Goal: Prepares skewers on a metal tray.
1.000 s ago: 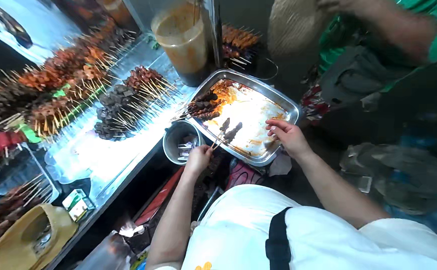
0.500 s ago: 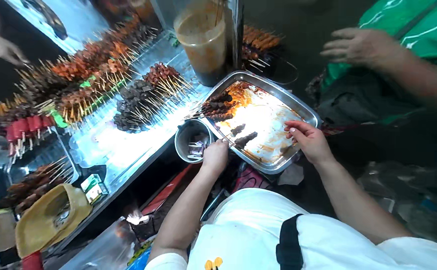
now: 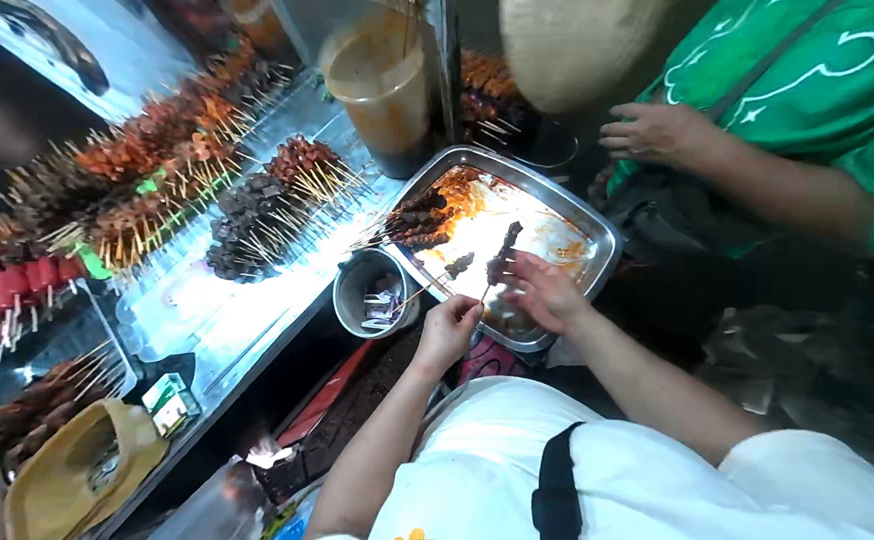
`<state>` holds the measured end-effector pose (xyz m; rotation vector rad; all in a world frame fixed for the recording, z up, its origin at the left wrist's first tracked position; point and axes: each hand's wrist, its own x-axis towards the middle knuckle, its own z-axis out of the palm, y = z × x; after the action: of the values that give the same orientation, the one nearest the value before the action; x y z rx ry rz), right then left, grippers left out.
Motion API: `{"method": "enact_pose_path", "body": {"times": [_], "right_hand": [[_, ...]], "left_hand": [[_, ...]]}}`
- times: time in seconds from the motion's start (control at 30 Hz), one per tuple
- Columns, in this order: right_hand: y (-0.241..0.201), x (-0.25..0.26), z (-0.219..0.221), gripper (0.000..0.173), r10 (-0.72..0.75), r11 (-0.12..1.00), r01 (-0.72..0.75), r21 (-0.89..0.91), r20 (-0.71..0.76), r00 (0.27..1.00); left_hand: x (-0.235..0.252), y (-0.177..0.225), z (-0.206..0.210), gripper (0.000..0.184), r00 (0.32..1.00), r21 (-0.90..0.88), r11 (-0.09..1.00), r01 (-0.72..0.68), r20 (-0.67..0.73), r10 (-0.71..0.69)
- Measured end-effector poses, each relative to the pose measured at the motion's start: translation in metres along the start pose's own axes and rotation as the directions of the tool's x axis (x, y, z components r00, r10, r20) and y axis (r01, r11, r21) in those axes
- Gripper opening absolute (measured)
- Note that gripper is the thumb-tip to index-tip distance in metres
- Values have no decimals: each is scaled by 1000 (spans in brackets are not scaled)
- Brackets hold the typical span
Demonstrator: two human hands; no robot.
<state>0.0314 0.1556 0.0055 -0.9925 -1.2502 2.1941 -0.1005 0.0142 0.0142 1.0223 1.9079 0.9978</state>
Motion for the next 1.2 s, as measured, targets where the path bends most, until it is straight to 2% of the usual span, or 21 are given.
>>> {"method": "enact_pose_path", "body": {"times": [0.1, 0.33, 0.53, 0.73, 1.03, 1.2], "right_hand": [[1, 5, 20, 28, 91, 976, -83, 200, -34, 995], [-1, 10, 33, 29, 159, 958, -147, 245, -28, 987], [4, 7, 35, 32, 171, 953, -176, 247, 43, 984], [4, 1, 35, 27, 202, 930, -221, 293, 92, 975], [9, -3, 33, 28, 198, 925, -226, 307, 119, 973], [9, -5, 33, 29, 201, 922, -231, 312, 127, 971]], "left_hand": [[-2, -5, 11, 21, 1000, -97, 995, 27, -1, -27], [-7, -7, 14, 20, 994, -178, 981, 71, -66, -83], [-7, -11, 22, 19, 983, -456, 882, 118, -74, -169], [-13, 0, 16, 21, 952, -625, 735, 262, 41, -304], [-17, -2, 11, 22, 927, -696, 626, 352, 168, -334], [-16, -2, 8, 19, 895, -758, 490, 430, 286, -342]]}}
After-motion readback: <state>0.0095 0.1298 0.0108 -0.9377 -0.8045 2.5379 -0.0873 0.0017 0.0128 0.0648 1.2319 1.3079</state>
